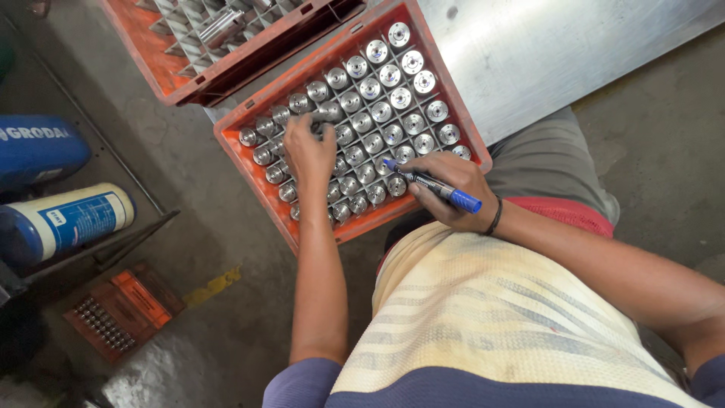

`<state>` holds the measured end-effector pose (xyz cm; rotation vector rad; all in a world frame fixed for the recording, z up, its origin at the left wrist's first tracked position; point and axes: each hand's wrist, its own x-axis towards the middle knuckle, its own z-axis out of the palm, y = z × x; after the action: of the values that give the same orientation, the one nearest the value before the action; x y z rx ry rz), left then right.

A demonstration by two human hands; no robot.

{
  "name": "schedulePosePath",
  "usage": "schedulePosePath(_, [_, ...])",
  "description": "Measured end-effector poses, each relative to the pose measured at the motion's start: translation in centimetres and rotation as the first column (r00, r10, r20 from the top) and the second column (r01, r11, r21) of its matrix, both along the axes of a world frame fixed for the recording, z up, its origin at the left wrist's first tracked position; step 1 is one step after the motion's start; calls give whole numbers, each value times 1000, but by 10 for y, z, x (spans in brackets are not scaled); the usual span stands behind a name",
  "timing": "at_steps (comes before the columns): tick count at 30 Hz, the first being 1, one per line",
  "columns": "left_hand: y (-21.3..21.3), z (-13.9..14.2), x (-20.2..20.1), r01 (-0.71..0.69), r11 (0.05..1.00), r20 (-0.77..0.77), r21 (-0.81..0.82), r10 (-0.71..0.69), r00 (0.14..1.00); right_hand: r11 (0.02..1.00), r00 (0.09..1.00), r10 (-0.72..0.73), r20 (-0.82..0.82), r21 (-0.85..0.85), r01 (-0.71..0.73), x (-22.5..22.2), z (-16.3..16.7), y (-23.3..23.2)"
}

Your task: The person picks machined metal cylindrical parts one at a time from an orange divider tray, holds each part and marks it with a blue marker, then places it back in the tray. They briefly walk across the floor to another tray of parts and continue marking parts there.

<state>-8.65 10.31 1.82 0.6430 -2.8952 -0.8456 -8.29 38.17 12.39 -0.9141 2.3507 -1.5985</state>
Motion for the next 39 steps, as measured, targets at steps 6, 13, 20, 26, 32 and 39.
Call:
schedulePosePath(6, [18, 6, -24, -74, 992, 17, -102, 77, 997, 1000, 1000, 0, 28, 3, 0, -2, -1, 1])
schedulePosePath(13, [-40, 19, -20, -50, 990, -110, 129, 65, 992, 997, 1000, -14, -8, 71, 14, -3, 4, 6])
schedulePosePath(20, [-28, 17, 58, -47, -39, 51, 998, 134, 990, 999, 999, -39, 27, 16, 39, -3, 3, 8])
schedulePosePath(26, [29, 10, 72, -104, -301, 184, 948, 250, 951, 999, 999, -28, 44, 25, 27, 0, 1, 7])
schedulePosePath(32, [31, 30, 66, -58, -120, 85, 991, 234, 969, 999, 998, -50, 48, 12, 50, -6, 4, 0])
schedulePosePath(39, [33, 27, 55, 44, 399, -187, 916, 327, 926, 995, 994, -101, 31, 26, 101, -21, 4, -13])
